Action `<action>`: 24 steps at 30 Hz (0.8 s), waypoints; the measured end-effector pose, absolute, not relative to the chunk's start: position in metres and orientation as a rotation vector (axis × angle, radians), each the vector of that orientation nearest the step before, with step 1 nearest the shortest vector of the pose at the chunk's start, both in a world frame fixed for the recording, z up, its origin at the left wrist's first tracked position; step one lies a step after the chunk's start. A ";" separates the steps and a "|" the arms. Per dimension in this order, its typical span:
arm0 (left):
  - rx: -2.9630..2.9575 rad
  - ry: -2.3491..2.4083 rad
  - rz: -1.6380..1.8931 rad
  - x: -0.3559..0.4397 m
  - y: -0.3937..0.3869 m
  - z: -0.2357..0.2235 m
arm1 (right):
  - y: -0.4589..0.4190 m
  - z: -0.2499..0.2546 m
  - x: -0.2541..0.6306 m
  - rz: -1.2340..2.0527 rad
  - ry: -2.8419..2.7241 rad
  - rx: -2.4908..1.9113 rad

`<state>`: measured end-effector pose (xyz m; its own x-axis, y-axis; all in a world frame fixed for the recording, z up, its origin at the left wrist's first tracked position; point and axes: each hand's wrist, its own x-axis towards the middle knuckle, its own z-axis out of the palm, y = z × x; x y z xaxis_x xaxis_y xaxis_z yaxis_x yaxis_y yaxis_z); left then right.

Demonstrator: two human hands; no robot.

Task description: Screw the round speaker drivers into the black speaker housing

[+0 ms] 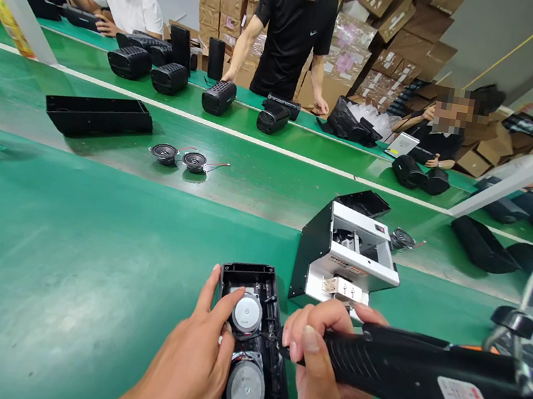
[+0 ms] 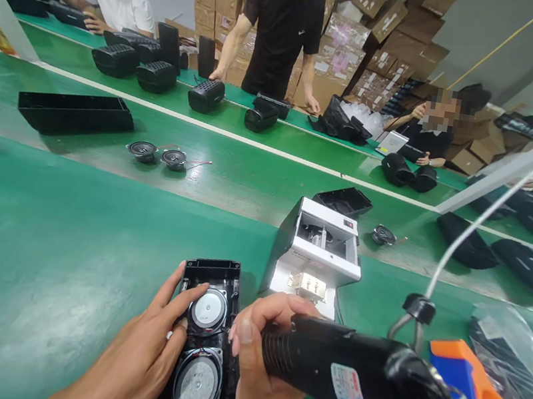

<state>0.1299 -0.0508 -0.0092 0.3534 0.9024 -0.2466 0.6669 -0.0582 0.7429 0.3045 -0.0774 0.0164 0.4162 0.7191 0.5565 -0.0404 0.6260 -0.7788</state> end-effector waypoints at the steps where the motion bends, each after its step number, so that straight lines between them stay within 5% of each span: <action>1: 1.799 1.382 0.357 0.130 -0.051 -0.009 | -0.077 0.016 0.304 0.545 -1.043 -0.769; 24: 1.809 1.409 0.507 0.136 -0.054 -0.008 | -0.073 -0.007 0.310 0.570 -1.205 -0.870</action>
<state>0.1359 -0.0540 -0.0078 0.3081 0.9403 -0.1443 0.6328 -0.0893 0.7691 0.3097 -0.0732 -0.0067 0.2834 0.7807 0.5569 0.0644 0.5639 -0.8233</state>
